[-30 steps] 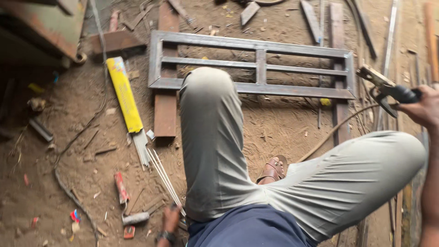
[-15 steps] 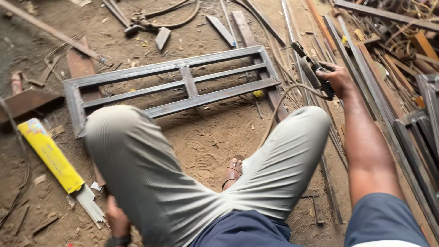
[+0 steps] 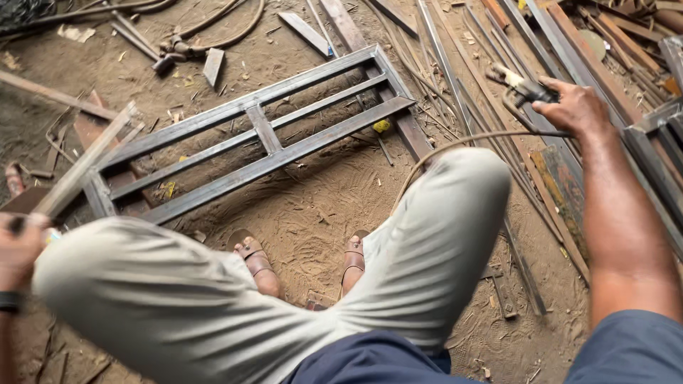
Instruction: The person sits on the ground and uses a welding torch to join metal bars into a rectangular frame. They weld multiple joints, reposition the frame, and continue welding other sections.
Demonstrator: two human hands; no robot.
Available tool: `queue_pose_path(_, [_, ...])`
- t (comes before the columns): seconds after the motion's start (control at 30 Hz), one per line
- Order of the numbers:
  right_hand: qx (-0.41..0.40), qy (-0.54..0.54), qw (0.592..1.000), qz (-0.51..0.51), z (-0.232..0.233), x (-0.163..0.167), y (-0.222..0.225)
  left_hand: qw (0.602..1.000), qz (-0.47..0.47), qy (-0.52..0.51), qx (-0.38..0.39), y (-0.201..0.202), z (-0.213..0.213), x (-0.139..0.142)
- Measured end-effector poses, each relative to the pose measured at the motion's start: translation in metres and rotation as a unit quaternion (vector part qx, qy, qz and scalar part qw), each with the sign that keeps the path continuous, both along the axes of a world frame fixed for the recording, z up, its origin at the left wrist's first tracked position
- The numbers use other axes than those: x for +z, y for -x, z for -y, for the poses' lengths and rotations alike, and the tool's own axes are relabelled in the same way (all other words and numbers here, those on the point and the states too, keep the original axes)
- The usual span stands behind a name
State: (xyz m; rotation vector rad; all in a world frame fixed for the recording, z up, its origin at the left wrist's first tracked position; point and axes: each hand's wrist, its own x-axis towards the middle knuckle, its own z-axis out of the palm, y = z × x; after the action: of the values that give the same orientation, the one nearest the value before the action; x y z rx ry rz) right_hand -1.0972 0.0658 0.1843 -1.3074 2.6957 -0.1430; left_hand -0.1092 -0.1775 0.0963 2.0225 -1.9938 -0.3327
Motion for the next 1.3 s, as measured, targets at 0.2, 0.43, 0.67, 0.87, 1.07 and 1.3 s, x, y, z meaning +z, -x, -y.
queue_pose_path(0.2, [-0.07, -0.011, 0.994, 0.083, -0.004, -0.034, -0.001, 0.98, 0.163, -0.062, -0.095, 0.086, 0.087, 0.069])
queue_pose_path(0.43, [-0.086, 0.048, 0.965, 0.242, 0.059, -0.095, -0.026, 0.942, 0.279, -0.065, -0.173, 0.178, 0.138, 0.091])
queue_pose_path(0.67, [-0.174, 0.118, 0.878, 0.429, 0.121, -0.159, -0.032, 0.892, 0.395, -0.022, -0.218, 0.205, 0.149, 0.048])
queue_pose_path(0.87, [-0.147, 0.127, 0.87, 0.454, 0.117, -0.211, -0.045, 0.96, 0.167, -0.027, -0.223, 0.186, 0.173, 0.01])
queue_pose_path(1.07, [-0.114, 0.193, 0.911, 0.346, 0.085, -0.243, -0.086, 0.964, 0.126, 0.002, -0.236, 0.172, 0.198, -0.022])
queue_pose_path(1.3, [-0.123, 0.164, 0.957, 0.206, 0.088, -0.271, -0.107, 0.9, 0.349, -0.154, -0.212, 0.182, 0.217, -0.025])
